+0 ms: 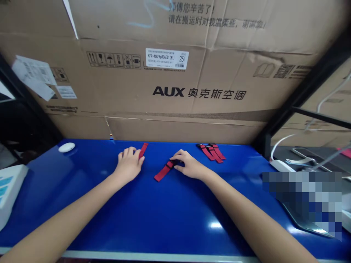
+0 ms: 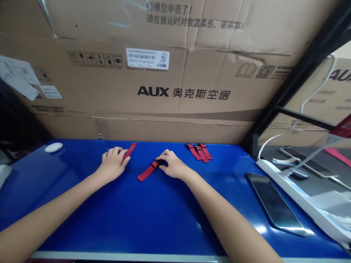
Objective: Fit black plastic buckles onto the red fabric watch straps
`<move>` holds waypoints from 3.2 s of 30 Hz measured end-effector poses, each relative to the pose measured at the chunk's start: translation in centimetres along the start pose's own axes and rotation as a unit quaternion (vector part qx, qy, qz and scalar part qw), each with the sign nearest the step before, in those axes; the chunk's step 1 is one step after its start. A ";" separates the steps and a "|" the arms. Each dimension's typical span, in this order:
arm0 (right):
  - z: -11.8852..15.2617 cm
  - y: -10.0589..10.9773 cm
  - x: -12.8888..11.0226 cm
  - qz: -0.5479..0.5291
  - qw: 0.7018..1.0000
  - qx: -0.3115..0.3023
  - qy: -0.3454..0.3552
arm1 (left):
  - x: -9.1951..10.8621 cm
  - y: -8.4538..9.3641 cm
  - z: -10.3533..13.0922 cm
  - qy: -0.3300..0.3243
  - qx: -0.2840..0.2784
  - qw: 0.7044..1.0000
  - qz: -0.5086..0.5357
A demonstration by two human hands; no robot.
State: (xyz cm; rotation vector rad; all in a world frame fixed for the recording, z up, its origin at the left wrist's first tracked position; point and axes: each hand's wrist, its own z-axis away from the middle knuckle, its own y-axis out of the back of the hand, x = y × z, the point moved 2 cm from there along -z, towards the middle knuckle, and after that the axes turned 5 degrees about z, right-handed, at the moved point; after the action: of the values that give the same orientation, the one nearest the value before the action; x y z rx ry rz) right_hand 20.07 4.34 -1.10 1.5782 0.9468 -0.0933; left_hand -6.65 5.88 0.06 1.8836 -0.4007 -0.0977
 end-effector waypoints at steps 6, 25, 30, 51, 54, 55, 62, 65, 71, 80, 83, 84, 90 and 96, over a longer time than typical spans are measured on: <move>0.5 -0.9 -1.1 -0.031 0.999 0.005 0.006 | 6.0 -0.6 1.7 -0.179 -0.058 0.975 0.121; 0.6 0.1 -1.7 -0.230 0.971 -0.058 -0.002 | 6.9 -0.2 1.2 -0.275 -0.016 0.923 0.267; 0.4 -0.2 -2.4 -0.205 0.976 -0.068 0.013 | 7.2 -0.1 1.5 -0.292 -0.012 0.923 0.251; 0.8 0.3 -2.6 -0.337 0.934 -0.087 -0.083 | 7.2 0.8 1.9 -0.264 -0.008 0.918 0.294; 0.9 0.7 -3.0 -0.372 0.925 -0.058 -0.062 | 7.3 0.7 2.1 -0.257 -0.016 0.922 0.290; 0.9 0.9 -3.0 -0.397 0.915 -0.044 -0.056 | 7.4 0.7 2.1 -0.252 -0.022 0.922 0.293; 0.9 1.0 -3.1 -0.479 0.875 -0.009 -0.069 | 8.1 0.6 2.5 -0.202 -0.044 0.921 0.331; 0.9 0.6 -3.6 -0.486 0.872 -0.022 -0.058 | 8.7 0.5 2.8 -0.201 -0.065 0.917 0.338; 1.1 3.6 -2.8 -0.590 0.799 0.113 -0.029 | 8.8 1.0 3.7 -0.182 -0.200 0.874 0.403; 0.8 1.9 -2.2 -0.540 0.819 0.121 -0.149 | 8.5 1.6 3.6 -0.062 -0.276 0.835 0.472; 0.3 -0.7 -3.1 -0.528 0.824 0.103 -0.178 | 8.7 1.1 3.4 -0.073 -0.228 0.848 0.473; 0.2 -1.1 -3.2 -0.525 0.827 0.097 -0.179 | 8.5 0.9 3.3 -0.081 -0.208 0.859 0.460; 0.4 0.7 -0.1 -0.272 0.938 0.108 -0.186 | 4.9 1.0 1.0 -0.050 -0.103 0.965 0.235; 1.6 2.8 3.9 0.253 0.904 0.103 -0.329 | 0.1 1.9 -0.4 0.104 -0.100 0.989 -0.014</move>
State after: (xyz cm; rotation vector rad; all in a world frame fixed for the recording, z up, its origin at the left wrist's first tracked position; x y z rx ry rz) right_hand 25.05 5.13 -1.48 1.7672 -0.0142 -0.3445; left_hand -6.91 5.70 1.99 1.6827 -0.2132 0.0399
